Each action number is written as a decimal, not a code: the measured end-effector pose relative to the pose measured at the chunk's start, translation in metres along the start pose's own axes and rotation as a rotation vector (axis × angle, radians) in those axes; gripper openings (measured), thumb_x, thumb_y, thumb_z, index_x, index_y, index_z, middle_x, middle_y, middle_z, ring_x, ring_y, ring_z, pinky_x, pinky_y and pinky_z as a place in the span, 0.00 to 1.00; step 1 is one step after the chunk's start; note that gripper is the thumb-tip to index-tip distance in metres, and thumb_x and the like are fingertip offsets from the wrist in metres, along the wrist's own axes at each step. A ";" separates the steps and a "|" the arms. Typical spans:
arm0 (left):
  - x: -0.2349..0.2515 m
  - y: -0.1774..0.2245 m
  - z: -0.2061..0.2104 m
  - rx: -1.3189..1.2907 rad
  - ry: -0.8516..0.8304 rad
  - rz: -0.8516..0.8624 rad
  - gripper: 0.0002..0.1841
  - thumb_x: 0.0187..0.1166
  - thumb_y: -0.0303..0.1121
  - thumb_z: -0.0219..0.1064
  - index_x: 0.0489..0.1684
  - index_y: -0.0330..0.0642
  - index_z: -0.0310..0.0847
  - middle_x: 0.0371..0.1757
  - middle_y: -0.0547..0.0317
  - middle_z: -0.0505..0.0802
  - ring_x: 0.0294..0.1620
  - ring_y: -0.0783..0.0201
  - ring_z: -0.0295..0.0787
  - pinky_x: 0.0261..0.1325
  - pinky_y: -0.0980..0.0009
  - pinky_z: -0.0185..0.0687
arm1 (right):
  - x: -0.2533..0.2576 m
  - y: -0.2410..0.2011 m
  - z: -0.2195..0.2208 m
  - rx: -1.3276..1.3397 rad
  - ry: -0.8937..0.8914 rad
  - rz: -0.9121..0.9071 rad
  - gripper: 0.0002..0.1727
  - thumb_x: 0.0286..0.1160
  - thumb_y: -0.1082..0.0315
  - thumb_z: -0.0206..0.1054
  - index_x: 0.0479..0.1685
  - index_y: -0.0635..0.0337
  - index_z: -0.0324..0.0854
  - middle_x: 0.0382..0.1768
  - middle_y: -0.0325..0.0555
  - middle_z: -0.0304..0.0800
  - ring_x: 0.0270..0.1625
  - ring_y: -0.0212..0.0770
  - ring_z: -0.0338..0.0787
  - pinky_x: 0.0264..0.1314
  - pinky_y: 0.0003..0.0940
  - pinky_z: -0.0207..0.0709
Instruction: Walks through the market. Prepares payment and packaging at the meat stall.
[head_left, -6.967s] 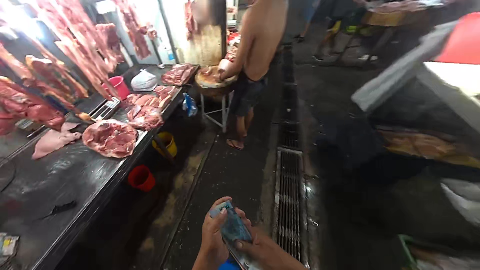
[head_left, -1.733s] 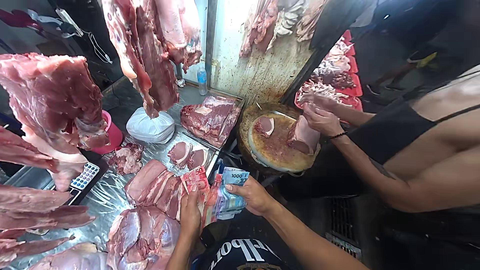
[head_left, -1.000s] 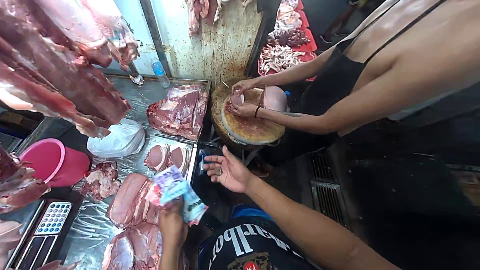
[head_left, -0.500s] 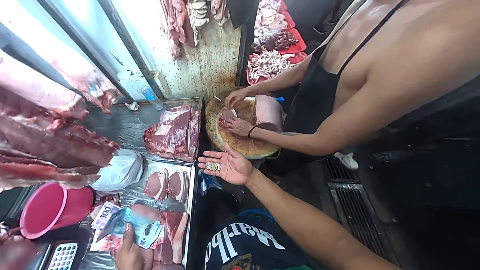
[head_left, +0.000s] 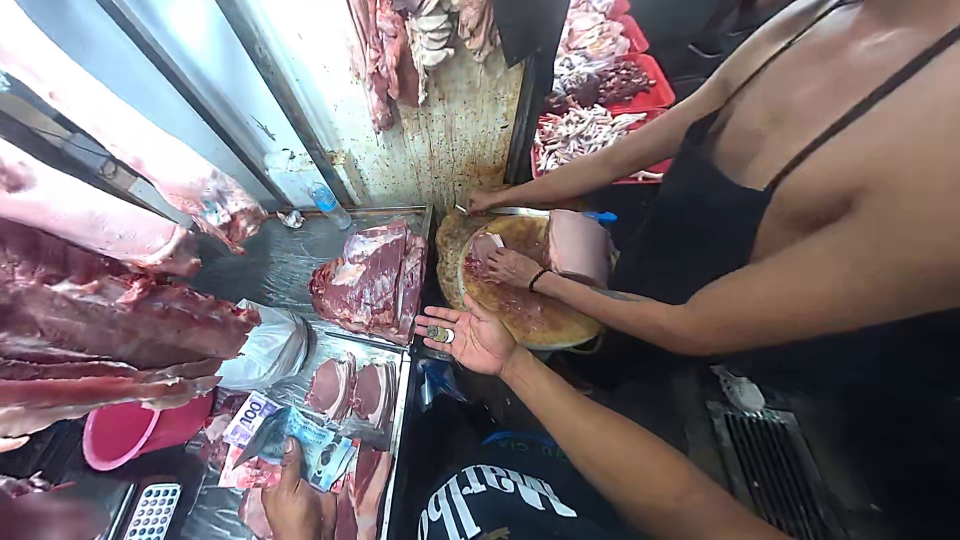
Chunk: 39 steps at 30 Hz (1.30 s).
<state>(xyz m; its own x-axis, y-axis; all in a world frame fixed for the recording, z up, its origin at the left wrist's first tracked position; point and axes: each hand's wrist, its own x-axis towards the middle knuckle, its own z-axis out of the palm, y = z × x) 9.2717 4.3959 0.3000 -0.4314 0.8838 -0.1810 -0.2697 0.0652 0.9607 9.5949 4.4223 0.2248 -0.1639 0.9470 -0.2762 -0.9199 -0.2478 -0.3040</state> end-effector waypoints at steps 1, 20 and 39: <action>0.001 -0.003 -0.005 0.016 0.013 -0.019 0.15 0.88 0.28 0.60 0.69 0.36 0.71 0.50 0.51 0.93 0.48 0.60 0.96 0.53 0.56 0.95 | 0.003 -0.002 -0.004 -0.006 0.006 0.005 0.47 0.89 0.35 0.22 0.84 0.69 0.62 0.78 0.65 0.76 0.79 0.60 0.78 0.82 0.55 0.72; -0.063 -0.030 -0.004 -0.118 0.356 -0.009 0.20 0.86 0.23 0.60 0.75 0.34 0.66 0.55 0.45 0.92 0.51 0.55 0.95 0.55 0.54 0.95 | 0.066 0.004 -0.007 -0.328 -0.059 0.290 0.32 0.94 0.44 0.36 0.45 0.56 0.82 0.48 0.50 0.93 0.46 0.44 0.94 0.47 0.36 0.88; -0.095 -0.080 -0.061 -0.108 0.196 -0.437 0.16 0.84 0.30 0.65 0.64 0.28 0.78 0.50 0.39 0.94 0.50 0.50 0.95 0.57 0.49 0.92 | -0.014 0.184 0.038 -1.219 -0.543 0.509 0.30 0.78 0.54 0.71 0.73 0.63 0.75 0.58 0.51 0.92 0.59 0.42 0.93 0.68 0.46 0.86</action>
<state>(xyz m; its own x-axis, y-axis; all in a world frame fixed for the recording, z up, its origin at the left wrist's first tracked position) 9.2823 4.2783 0.2272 -0.4090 0.6799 -0.6086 -0.5446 0.3533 0.7606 9.4140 4.3711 0.2075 -0.7476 0.5933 -0.2984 0.1098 -0.3328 -0.9366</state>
